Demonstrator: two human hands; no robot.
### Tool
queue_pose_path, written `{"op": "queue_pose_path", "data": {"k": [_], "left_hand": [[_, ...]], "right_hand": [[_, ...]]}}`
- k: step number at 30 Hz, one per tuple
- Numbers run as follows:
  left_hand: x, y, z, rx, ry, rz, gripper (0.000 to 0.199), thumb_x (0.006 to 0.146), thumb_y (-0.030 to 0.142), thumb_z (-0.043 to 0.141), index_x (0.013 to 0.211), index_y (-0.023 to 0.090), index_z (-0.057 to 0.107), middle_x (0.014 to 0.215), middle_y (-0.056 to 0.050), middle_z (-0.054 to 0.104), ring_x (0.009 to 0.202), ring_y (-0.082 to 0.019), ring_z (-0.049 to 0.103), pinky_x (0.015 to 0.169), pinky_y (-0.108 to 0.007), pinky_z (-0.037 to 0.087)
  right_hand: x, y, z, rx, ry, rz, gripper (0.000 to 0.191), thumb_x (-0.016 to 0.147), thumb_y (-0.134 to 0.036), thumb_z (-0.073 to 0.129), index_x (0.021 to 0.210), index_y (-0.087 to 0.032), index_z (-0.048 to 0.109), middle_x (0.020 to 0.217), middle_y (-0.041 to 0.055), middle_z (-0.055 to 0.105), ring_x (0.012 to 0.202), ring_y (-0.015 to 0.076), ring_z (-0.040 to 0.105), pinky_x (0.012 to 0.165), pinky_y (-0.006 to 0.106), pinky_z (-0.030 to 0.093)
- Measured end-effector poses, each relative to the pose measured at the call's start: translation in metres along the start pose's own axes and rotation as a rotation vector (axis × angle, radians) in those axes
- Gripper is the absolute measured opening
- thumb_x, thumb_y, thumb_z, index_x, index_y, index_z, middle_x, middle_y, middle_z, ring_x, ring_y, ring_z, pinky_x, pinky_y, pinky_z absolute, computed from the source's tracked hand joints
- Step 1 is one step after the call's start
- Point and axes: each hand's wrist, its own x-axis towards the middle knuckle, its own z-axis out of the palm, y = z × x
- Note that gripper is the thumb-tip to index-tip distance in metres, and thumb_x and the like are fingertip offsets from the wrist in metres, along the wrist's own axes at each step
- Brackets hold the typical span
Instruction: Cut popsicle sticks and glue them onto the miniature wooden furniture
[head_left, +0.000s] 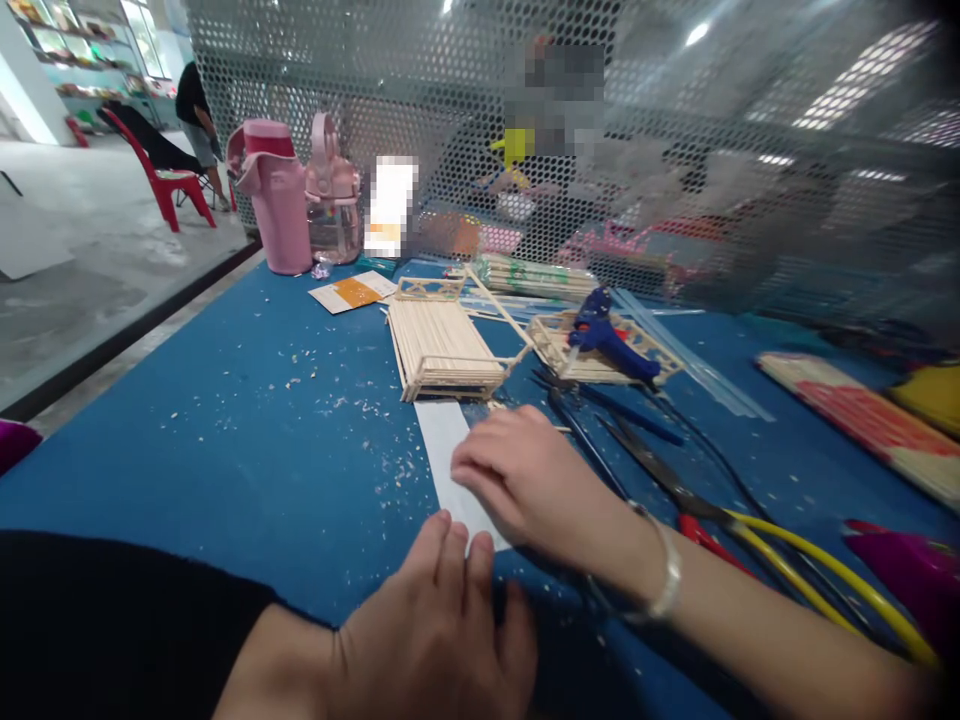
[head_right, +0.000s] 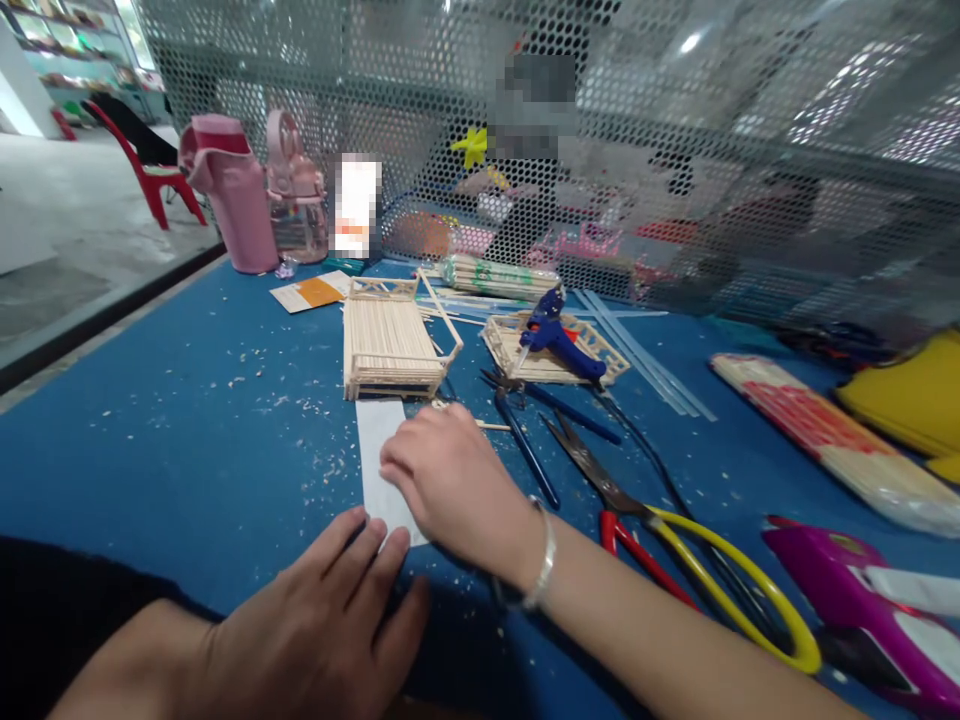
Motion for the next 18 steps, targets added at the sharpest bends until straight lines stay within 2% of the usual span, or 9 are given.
{"op": "queue_pose_path", "data": {"k": [2,6,8,10,12,13,14,16,18], "left_hand": [[0.0,0.002,0.001,0.001,0.032,-0.029,0.023,0.087,0.008,0.038,0.098,0.011,0.059,0.094,-0.014,0.074,0.086,-0.028,0.07,0.085,-0.043,0.045],[0.002,0.0,-0.003,-0.036,0.014,-0.003,0.021,0.088,0.015,0.041,0.102,0.011,0.057,0.097,-0.016,0.072,0.089,-0.03,0.068,0.085,-0.046,0.045],[0.007,-0.011,-0.01,-0.146,-0.073,-0.015,0.021,0.089,0.023,0.044,0.103,0.014,0.057,0.096,-0.014,0.072,0.086,-0.027,0.067,0.086,-0.048,0.044],[0.014,-0.03,-0.016,-0.32,-0.235,-0.048,0.019,0.088,0.031,0.048,0.098,0.018,0.058,0.091,-0.006,0.07,0.076,-0.021,0.064,0.088,-0.046,0.045],[0.021,-0.054,-0.018,-0.291,-0.305,-0.012,0.016,0.09,0.025,0.047,0.099,0.019,0.058,0.1,-0.005,0.068,0.082,-0.022,0.06,0.073,-0.038,0.048],[0.024,-0.066,-0.017,-0.207,-0.336,0.002,0.019,0.091,0.021,0.044,0.103,0.019,0.058,0.111,-0.007,0.066,0.085,-0.022,0.059,0.068,-0.036,0.047],[0.027,-0.077,-0.015,-0.139,-0.357,0.034,0.021,0.093,0.02,0.042,0.107,0.018,0.058,0.12,-0.008,0.062,0.082,-0.021,0.058,0.065,-0.035,0.046],[0.033,-0.094,-0.009,-0.107,-0.409,0.152,0.026,0.094,0.018,0.04,0.112,0.02,0.058,0.134,-0.006,0.054,0.073,-0.018,0.056,0.06,-0.033,0.044],[0.04,-0.104,-0.002,-0.15,-0.436,0.25,0.026,0.093,0.017,0.043,0.113,0.021,0.058,0.136,-0.003,0.053,0.072,-0.017,0.055,0.06,-0.031,0.044]], "right_hand": [[0.001,-0.001,0.002,-0.007,0.005,0.02,0.019,0.087,-0.018,0.055,0.07,-0.017,0.063,0.07,0.002,0.066,0.071,0.0157,0.052,0.07,0.032,0.027],[0.003,0.005,0.007,-0.03,0.137,0.159,0.016,0.086,-0.019,0.056,0.073,-0.017,0.065,0.074,0.004,0.068,0.074,0.0179,0.055,0.069,0.032,0.031],[0.002,0.009,0.002,0.051,0.188,0.225,0.015,0.086,-0.019,0.055,0.074,-0.017,0.064,0.076,0.0045,0.068,0.074,0.0174,0.057,0.068,0.03,0.036],[-0.003,0.01,-0.008,0.152,0.278,0.284,0.016,0.086,-0.019,0.052,0.076,-0.017,0.063,0.077,0.0046,0.067,0.073,0.0158,0.058,0.068,0.028,0.04],[-0.01,0.01,-0.022,0.252,0.314,0.322,0.017,0.086,-0.021,0.05,0.075,-0.017,0.062,0.075,0.0038,0.065,0.069,0.0144,0.057,0.067,0.027,0.042],[-0.015,0.009,-0.028,0.333,0.259,0.331,0.017,0.085,-0.023,0.051,0.074,-0.018,0.062,0.072,0.003,0.064,0.067,0.0138,0.057,0.065,0.026,0.042],[-0.019,0.008,-0.034,0.451,0.146,0.336,0.018,0.084,-0.026,0.052,0.072,-0.018,0.062,0.069,0.0022,0.063,0.064,0.0131,0.056,0.063,0.025,0.042],[-0.027,0.007,-0.042,0.768,-0.21,0.337,0.019,0.081,-0.032,0.056,0.07,-0.017,0.061,0.063,0.0008,0.061,0.057,0.0114,0.054,0.056,0.023,0.042],[-0.032,0.006,-0.045,1.029,-0.535,0.328,0.022,0.076,-0.036,0.061,0.07,-0.015,0.061,0.06,0.0002,0.059,0.052,0.0096,0.053,0.052,0.021,0.041]]}}
